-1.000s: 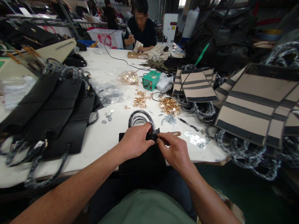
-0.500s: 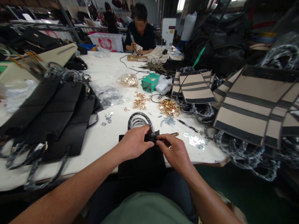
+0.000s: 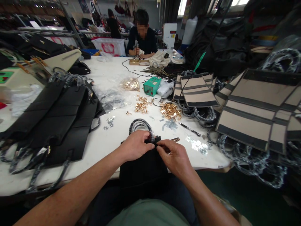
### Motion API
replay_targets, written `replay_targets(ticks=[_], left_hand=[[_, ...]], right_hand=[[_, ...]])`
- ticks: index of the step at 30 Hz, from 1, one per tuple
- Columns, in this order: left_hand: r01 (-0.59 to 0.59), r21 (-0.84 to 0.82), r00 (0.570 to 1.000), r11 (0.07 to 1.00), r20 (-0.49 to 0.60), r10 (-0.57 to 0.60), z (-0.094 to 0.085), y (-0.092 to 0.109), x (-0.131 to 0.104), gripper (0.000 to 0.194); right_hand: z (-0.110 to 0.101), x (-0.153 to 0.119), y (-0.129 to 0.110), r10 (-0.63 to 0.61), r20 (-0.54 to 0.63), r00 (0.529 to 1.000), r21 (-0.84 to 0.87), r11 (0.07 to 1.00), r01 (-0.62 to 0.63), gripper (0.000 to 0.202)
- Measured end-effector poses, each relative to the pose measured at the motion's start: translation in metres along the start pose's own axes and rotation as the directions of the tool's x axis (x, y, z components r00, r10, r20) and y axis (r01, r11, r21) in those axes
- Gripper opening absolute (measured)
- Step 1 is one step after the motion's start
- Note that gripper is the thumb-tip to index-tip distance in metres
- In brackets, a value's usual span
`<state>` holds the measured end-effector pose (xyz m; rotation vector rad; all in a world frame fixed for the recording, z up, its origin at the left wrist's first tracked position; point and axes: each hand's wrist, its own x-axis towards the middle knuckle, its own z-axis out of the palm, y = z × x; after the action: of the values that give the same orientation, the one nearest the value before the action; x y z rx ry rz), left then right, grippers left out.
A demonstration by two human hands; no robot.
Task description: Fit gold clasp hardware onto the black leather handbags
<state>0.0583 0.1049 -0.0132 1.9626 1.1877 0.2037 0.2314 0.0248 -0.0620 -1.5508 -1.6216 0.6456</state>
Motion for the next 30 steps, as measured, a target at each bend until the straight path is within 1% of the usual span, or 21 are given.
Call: replay_targets(ticks=[3,5,8,10,13,15,16,19,21,22,25,27,29,30], left_hand=[[0.009,0.075,0.999,0.997,-0.045,-0.005,0.001,0.004,-0.003,0.012],[0.017,0.098,0.999,0.995,-0.051,-0.012,0.002,0.006,-0.006,0.011],[0.036,0.121,0.998,0.992,-0.053,-0.030,0.004,0.006,-0.007,0.011],[0.038,0.156,0.997,0.987,-0.076,-0.026,0.006,0.007,-0.008,0.009],[0.031,0.197,0.991,0.980,-0.132,-0.005,0.007,0.011,-0.011,0.007],[0.022,0.192,0.990,0.981,-0.141,0.006,0.007,0.013,-0.013,0.007],[0.017,0.185,0.991,0.983,-0.135,0.008,0.007,0.014,-0.015,0.007],[-0.001,0.173,0.993,0.985,-0.113,0.021,0.006,0.016,-0.020,0.008],[-0.031,0.177,0.993,0.984,-0.107,0.051,0.007,0.017,-0.023,0.009],[-0.051,0.178,0.992,0.983,-0.101,0.070,0.008,0.018,-0.024,0.010],[-0.087,0.170,0.992,0.982,-0.079,0.101,0.009,0.020,-0.028,0.012],[-0.085,0.152,0.994,0.985,-0.062,0.095,0.008,0.022,-0.030,0.012],[-0.088,0.121,0.994,0.989,-0.051,0.095,0.006,0.023,-0.030,0.015],[-0.095,0.102,0.994,0.990,-0.047,0.100,0.005,0.023,-0.031,0.016]], right_hand=[[-0.004,0.002,-0.005,0.018,0.034,0.999,-0.088,0.996,-0.015,0.016],[-0.005,0.003,-0.007,0.037,0.060,0.998,-0.133,0.991,-0.029,0.015],[-0.003,0.006,-0.006,0.047,0.099,0.994,-0.152,0.988,-0.032,0.014],[0.000,0.007,-0.004,0.050,0.107,0.993,-0.151,0.988,-0.034,0.015],[0.004,0.009,0.003,0.068,0.088,0.994,-0.101,0.993,-0.059,0.012],[0.005,0.009,0.008,0.108,0.074,0.991,-0.024,0.994,-0.106,0.008],[0.005,0.010,0.010,0.135,0.079,0.988,0.019,0.990,-0.136,0.010],[0.004,0.011,0.015,0.201,0.100,0.974,0.105,0.972,-0.212,0.031],[0.004,0.011,0.016,0.201,0.121,0.972,0.129,0.968,-0.217,0.040],[0.004,0.011,0.017,0.196,0.134,0.972,0.134,0.968,-0.213,0.039],[0.002,0.010,0.016,0.191,0.205,0.960,0.147,0.964,-0.223,0.023],[-0.004,0.010,0.014,0.195,0.234,0.952,0.102,0.969,-0.223,0.018],[-0.015,0.013,0.010,0.179,0.201,0.963,-0.034,0.984,-0.175,0.013],[-0.022,0.015,0.008,0.147,0.174,0.974,-0.115,0.985,-0.128,0.010]])
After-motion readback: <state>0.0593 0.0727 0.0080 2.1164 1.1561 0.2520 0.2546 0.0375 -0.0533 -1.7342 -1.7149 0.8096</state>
